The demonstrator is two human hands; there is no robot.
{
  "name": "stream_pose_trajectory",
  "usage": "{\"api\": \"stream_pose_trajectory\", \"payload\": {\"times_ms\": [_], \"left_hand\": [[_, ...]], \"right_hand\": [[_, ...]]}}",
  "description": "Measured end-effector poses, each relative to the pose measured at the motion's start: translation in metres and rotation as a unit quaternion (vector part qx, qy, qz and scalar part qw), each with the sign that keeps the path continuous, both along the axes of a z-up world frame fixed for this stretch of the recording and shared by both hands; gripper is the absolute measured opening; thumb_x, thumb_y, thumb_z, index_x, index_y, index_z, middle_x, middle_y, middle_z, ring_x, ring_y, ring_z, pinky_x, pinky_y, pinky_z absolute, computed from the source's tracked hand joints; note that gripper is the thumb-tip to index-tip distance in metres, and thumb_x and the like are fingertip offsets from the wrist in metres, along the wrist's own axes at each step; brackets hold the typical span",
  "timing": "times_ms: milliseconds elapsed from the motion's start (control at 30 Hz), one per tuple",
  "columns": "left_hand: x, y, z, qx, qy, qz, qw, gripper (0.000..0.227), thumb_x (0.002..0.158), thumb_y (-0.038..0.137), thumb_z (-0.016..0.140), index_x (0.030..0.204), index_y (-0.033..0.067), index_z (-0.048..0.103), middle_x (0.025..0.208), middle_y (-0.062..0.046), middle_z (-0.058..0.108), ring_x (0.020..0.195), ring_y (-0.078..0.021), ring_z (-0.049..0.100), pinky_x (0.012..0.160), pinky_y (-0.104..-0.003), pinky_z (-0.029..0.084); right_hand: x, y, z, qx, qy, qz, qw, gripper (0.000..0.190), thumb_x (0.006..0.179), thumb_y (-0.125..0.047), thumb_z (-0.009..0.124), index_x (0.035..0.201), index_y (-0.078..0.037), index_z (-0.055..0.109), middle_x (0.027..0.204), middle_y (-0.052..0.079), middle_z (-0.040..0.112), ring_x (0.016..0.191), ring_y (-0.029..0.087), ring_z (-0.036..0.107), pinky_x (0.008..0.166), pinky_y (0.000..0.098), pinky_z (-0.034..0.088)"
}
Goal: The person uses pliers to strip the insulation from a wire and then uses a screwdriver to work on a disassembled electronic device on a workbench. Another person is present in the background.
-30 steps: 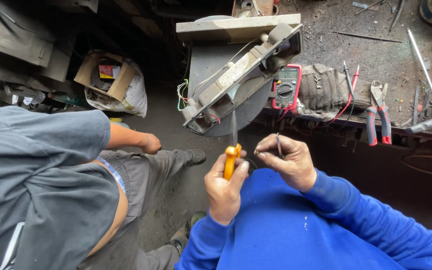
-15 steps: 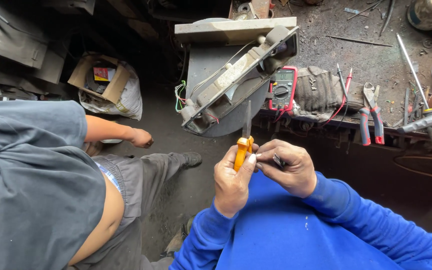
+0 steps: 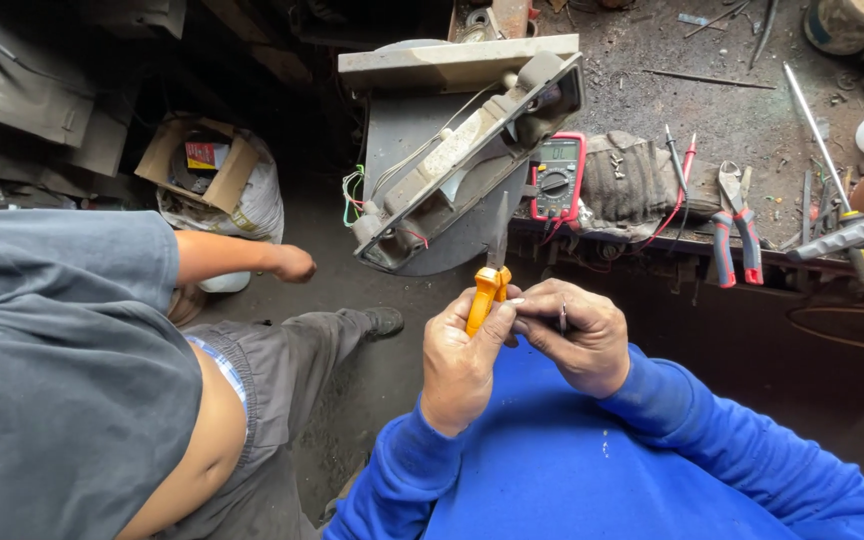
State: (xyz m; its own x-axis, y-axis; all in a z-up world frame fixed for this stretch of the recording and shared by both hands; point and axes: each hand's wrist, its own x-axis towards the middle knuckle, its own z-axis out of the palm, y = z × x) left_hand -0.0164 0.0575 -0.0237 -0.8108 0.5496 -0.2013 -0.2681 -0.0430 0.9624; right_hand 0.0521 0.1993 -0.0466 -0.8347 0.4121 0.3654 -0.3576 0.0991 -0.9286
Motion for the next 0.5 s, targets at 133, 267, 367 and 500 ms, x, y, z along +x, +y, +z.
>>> {"api": "stream_pose_trajectory", "payload": {"times_ms": [133,267,367,500], "left_hand": [[0.0,0.004,0.013,-0.018,0.01,0.011,1.0,0.025,0.1,0.018,0.066,0.107,-0.0054,0.074,0.087,-0.016,0.071,0.073,-0.0165,0.065,0.069,-0.031,0.06],[0.002,0.005,0.022,-0.02,0.004,-0.005,1.0,0.026,0.101,0.019,0.064,0.103,-0.0045,0.076,0.08,-0.016,0.072,0.066,-0.0154,0.067,0.064,-0.028,0.059],[0.005,0.003,0.033,-0.04,0.012,-0.004,0.999,0.028,0.1,0.022,0.062,0.107,-0.001,0.075,0.09,-0.012,0.075,0.07,-0.0147,0.069,0.066,-0.027,0.061],[0.001,-0.016,0.052,-0.154,0.129,-0.06,0.978,0.031,0.094,0.021,0.063,0.121,0.0083,0.073,0.104,-0.002,0.078,0.088,-0.0116,0.072,0.084,-0.025,0.057]], "right_hand": [[0.001,0.0,-0.006,0.039,0.014,-0.013,0.999,0.014,0.082,0.005,0.08,0.096,0.004,0.079,0.083,0.016,0.075,0.071,0.022,0.074,0.065,0.0332,0.058],[0.0,-0.001,-0.003,0.084,0.076,-0.062,0.992,0.016,0.077,0.008,0.08,0.092,0.003,0.078,0.081,0.016,0.072,0.07,0.022,0.072,0.064,0.0313,0.059],[0.005,-0.003,-0.002,-0.007,0.053,-0.046,0.997,0.014,0.084,0.005,0.075,0.096,0.0,0.071,0.087,0.018,0.069,0.077,0.023,0.072,0.067,0.0309,0.064],[0.005,0.006,-0.009,-0.147,0.008,-0.04,0.988,0.012,0.091,-0.004,0.072,0.1,-0.009,0.068,0.095,0.013,0.071,0.092,0.021,0.067,0.087,0.0307,0.054]]}}
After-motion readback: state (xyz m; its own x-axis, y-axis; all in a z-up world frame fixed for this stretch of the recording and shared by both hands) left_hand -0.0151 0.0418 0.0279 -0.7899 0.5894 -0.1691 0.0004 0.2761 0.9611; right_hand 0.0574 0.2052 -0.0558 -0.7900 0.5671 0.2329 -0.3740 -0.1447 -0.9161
